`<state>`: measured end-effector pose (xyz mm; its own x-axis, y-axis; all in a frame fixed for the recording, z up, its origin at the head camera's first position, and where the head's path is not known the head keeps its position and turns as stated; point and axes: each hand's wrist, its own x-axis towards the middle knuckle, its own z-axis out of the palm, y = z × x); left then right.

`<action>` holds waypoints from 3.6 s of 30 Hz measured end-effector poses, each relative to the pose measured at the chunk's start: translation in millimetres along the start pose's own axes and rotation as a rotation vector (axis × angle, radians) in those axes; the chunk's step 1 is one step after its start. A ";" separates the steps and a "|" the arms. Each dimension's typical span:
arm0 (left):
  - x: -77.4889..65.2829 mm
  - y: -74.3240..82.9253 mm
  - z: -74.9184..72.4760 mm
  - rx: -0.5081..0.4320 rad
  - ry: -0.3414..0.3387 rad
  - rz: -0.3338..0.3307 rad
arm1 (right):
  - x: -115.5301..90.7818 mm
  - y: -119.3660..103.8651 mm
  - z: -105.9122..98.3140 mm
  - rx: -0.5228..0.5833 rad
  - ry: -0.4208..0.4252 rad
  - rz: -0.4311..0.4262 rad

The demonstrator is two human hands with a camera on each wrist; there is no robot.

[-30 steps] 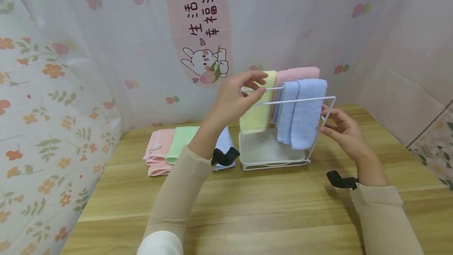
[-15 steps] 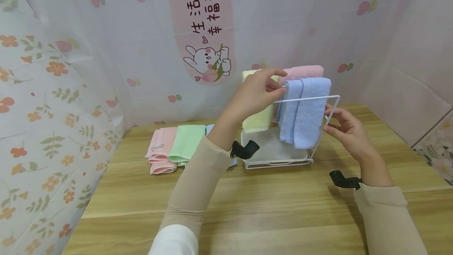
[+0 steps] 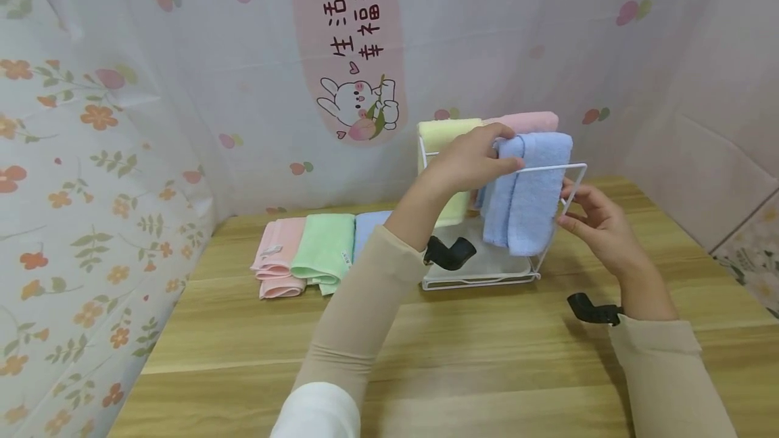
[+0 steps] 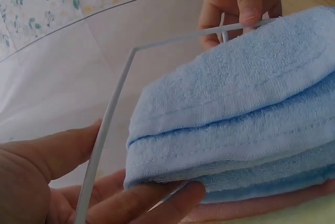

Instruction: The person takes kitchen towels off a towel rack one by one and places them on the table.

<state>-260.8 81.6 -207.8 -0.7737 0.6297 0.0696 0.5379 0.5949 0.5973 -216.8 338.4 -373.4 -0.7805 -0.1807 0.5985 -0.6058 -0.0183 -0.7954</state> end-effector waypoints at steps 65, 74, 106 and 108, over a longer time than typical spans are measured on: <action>1.1 -7.9 17.8 -0.444 0.434 0.095 | -0.7 3.5 -5.2 -0.039 0.001 0.010; -4.9 -10.1 18.3 -0.586 0.502 0.223 | -1.8 0.9 -4.9 -0.071 0.002 0.027; -35.3 -36.2 -5.9 -0.739 0.761 0.537 | -2.2 1.5 -2.4 -0.113 0.019 0.046; -39.0 -37.7 -8.8 -0.728 0.770 0.550 | -2.5 1.8 -2.1 -0.108 0.020 0.041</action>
<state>-253.8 30.3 -226.1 -0.6300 0.0985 0.7703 0.7360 -0.2405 0.6328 -216.2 340.9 -376.2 -0.8070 -0.1597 0.5685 -0.5858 0.0950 -0.8049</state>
